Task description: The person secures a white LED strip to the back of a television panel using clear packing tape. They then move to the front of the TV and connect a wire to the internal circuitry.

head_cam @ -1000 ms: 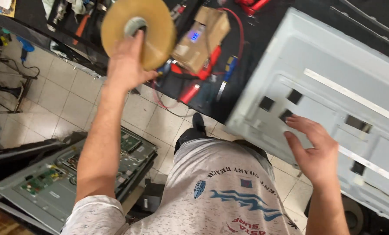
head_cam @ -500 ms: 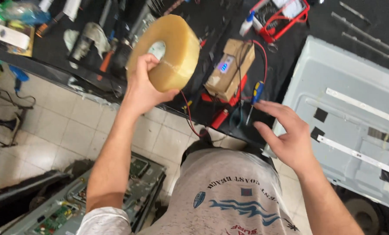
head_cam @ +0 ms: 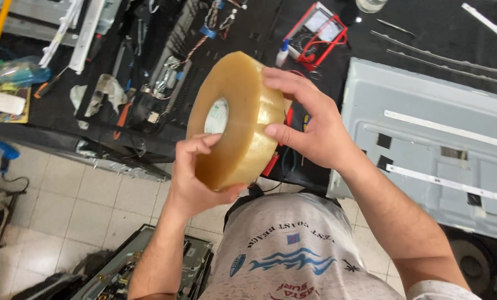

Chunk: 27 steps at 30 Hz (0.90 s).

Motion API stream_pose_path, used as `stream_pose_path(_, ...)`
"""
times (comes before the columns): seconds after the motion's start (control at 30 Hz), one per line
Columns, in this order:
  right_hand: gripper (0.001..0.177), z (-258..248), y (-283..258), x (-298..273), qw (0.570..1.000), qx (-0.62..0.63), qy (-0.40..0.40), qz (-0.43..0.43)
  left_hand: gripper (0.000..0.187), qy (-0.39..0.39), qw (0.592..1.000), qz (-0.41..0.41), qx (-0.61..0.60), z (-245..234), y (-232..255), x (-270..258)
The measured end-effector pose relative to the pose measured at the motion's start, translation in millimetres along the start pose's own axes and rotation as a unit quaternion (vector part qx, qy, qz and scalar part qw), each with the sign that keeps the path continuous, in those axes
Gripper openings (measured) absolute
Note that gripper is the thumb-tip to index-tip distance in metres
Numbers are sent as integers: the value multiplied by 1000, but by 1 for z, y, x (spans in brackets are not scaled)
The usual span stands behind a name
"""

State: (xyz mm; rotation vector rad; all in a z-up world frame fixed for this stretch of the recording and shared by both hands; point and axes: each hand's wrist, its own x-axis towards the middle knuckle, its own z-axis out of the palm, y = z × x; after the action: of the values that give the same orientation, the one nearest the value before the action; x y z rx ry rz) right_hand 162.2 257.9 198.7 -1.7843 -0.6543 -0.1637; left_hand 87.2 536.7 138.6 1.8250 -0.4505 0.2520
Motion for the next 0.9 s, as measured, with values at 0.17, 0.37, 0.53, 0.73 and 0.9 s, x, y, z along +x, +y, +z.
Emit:
stream_pose_path(0.17, 46, -9, -11, -22, 997, 59, 28, 49, 88, -14, 999, 35, 5, 8, 10, -4)
stream_pose_path(0.37, 31, -11, -13, -35, 990, 88, 67, 93, 78, -25, 995, 87, 52, 13, 20, 7)
stream_pose_path(0.53, 30, -17, -15, -33, 989, 83, 79, 96, 74, -29, 993, 100, 52, 16, 19, 8)
stream_pose_path(0.73, 32, -22, -19, -30, 992, 50, 70, 94, 73, -35, 993, 103, 54, 17, 18, 6)
stream_pose_path(0.9, 20, -21, -19, -35, 993, 14, 74, 91, 72, -28, 993, 106, 52, 17, 21, 3)
